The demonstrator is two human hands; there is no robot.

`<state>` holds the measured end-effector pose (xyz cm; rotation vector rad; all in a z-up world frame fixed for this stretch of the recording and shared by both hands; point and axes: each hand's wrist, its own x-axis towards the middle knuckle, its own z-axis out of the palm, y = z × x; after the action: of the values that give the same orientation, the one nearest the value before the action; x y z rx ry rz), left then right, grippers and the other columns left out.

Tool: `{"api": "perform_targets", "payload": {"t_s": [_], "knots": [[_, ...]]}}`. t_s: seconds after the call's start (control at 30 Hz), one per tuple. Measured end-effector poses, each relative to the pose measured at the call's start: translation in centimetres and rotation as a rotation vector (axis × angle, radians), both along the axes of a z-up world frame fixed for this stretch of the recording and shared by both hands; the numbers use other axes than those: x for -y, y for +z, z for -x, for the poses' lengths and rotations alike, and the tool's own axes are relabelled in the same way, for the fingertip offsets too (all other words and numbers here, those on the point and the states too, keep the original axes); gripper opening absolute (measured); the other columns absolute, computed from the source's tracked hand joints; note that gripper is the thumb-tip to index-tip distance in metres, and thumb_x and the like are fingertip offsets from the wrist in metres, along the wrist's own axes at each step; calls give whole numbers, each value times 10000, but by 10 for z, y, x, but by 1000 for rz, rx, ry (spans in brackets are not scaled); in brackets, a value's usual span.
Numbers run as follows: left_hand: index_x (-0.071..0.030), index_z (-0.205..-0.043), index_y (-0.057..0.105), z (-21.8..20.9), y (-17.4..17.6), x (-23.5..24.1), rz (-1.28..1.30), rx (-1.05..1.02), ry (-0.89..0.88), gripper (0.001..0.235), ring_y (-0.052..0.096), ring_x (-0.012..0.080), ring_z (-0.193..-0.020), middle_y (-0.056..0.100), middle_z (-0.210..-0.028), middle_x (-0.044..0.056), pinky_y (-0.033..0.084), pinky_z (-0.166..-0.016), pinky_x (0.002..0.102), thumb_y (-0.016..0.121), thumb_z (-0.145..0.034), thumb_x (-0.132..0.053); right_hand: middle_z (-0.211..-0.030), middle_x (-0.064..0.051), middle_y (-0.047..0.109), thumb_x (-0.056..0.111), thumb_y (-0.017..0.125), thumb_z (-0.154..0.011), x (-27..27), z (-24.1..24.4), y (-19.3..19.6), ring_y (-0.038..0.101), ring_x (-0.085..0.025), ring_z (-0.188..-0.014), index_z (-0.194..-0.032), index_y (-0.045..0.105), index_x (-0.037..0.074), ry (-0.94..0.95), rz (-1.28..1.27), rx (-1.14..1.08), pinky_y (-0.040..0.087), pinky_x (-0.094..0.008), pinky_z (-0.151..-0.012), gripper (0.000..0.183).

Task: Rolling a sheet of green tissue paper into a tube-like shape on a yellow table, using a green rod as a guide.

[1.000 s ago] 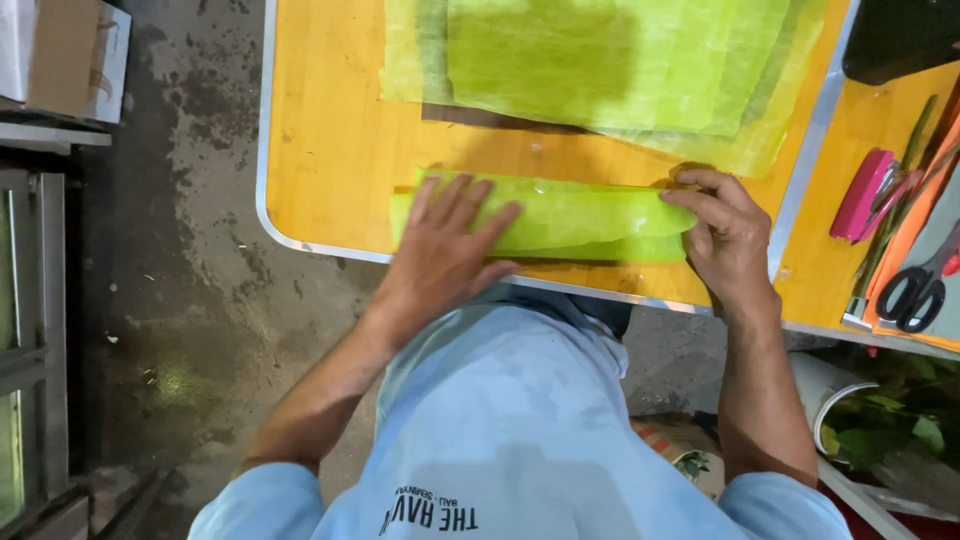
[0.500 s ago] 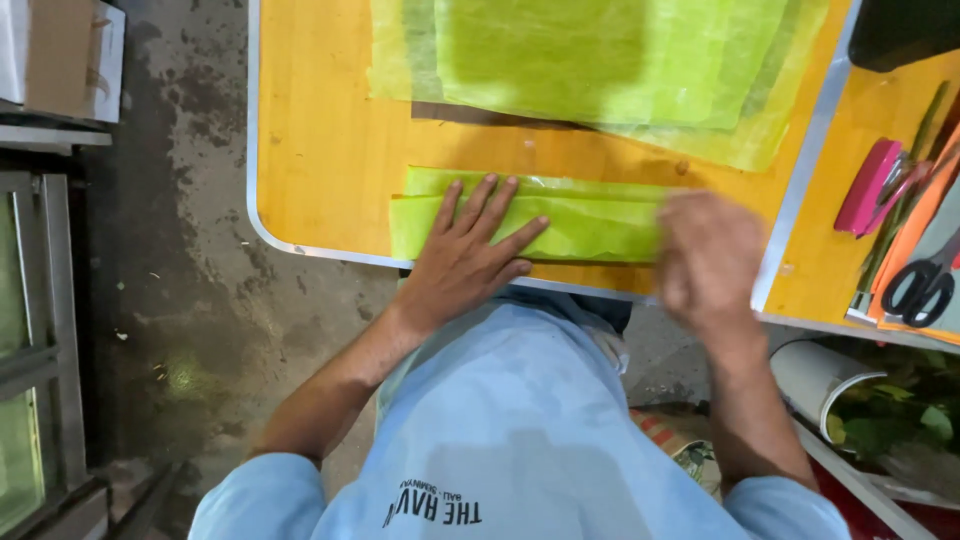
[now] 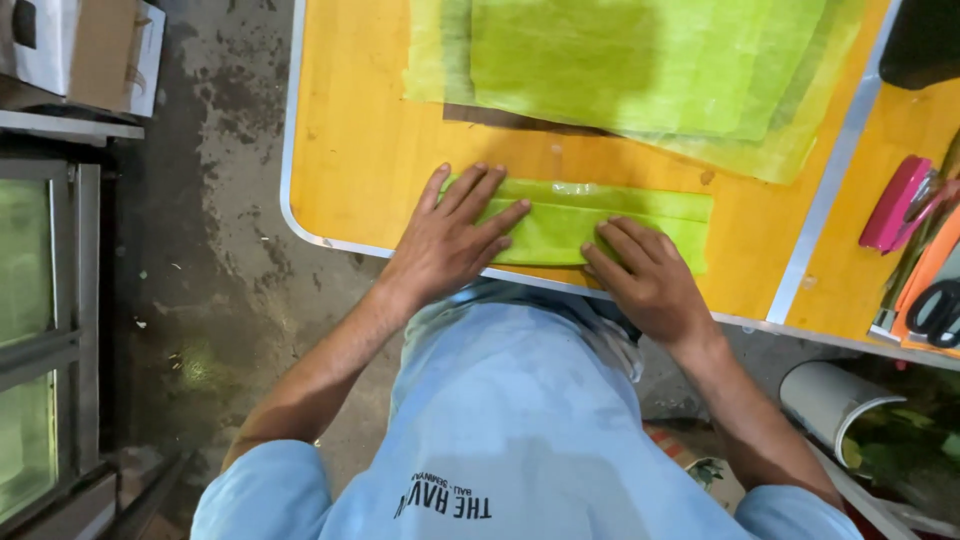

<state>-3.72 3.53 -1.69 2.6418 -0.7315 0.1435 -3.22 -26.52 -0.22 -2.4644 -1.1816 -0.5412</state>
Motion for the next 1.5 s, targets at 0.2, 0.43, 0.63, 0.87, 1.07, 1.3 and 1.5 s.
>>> {"api": "perform_targets", "payload": {"t_s": [0.2, 0.43, 0.63, 0.87, 1.07, 1.3, 1.5], "knots": [[-267, -1252, 703, 7, 1, 3, 85, 217, -60, 252, 529, 306, -1384, 611, -1451, 53, 350, -1191, 544, 590, -1033, -218, -991, -124, 635, 148, 700, -1026, -6, 4, 1, 708, -341, -1028, -1007, 698, 68, -26, 7, 27, 590, -442, -889, 83], [-146, -1123, 727, 14, 6, 0, 97, 215, -116, 422, 639, 304, -1106, 677, -1126, 76, 505, -952, 456, 718, -933, -522, -941, -139, 604, 86, 694, -1026, -3, 1, 7, 701, -341, -1014, -968, 690, 23, 34, 9, 40, 583, -439, -895, 86], [-169, -1005, 716, 18, 1, -6, 78, 281, -93, 139, 677, 287, -996, 658, -974, 57, 539, -854, 399, 665, -1023, -298, -933, -139, 614, 46, 646, -1035, -2, 4, 11, 705, -346, -1014, -980, 688, 8, 25, 25, 12, 593, -452, -926, 79], [-137, -1009, 694, 16, 15, 0, 57, 296, -104, 88, 691, 291, -964, 623, -899, 63, 564, -822, 388, 639, -1030, -201, -880, -109, 576, 101, 696, -996, -6, 4, 4, 693, -315, -935, -1002, 692, 47, -31, 53, 108, 571, -399, -806, 54], [-161, -1048, 688, 18, 1, 0, 32, 325, -65, 92, 678, 275, -970, 604, -909, 51, 562, -829, 383, 598, -1043, -145, -864, -120, 576, 48, 628, -1023, 4, 3, -3, 692, -334, -908, -1004, 694, 32, -32, 58, 69, 564, -404, -790, 71], [-132, -1164, 704, 7, 17, -13, 165, 94, 15, 189, 690, 284, -918, 601, -843, 84, 569, -769, 396, 617, -1000, -95, -873, -92, 639, 58, 600, -1063, 42, -7, -13, 688, -313, -923, -1051, 757, 81, -65, -4, -161, 545, -388, -776, 160], [-178, -1126, 717, -2, 19, -17, 226, -59, -20, 219, 647, 300, -874, 581, -847, 46, 533, -731, 417, 619, -951, -90, -920, -93, 673, -12, 600, -1048, 41, -27, 8, 677, -285, -841, -1127, 754, 63, -61, 9, -365, 543, -390, -719, 189]]}}
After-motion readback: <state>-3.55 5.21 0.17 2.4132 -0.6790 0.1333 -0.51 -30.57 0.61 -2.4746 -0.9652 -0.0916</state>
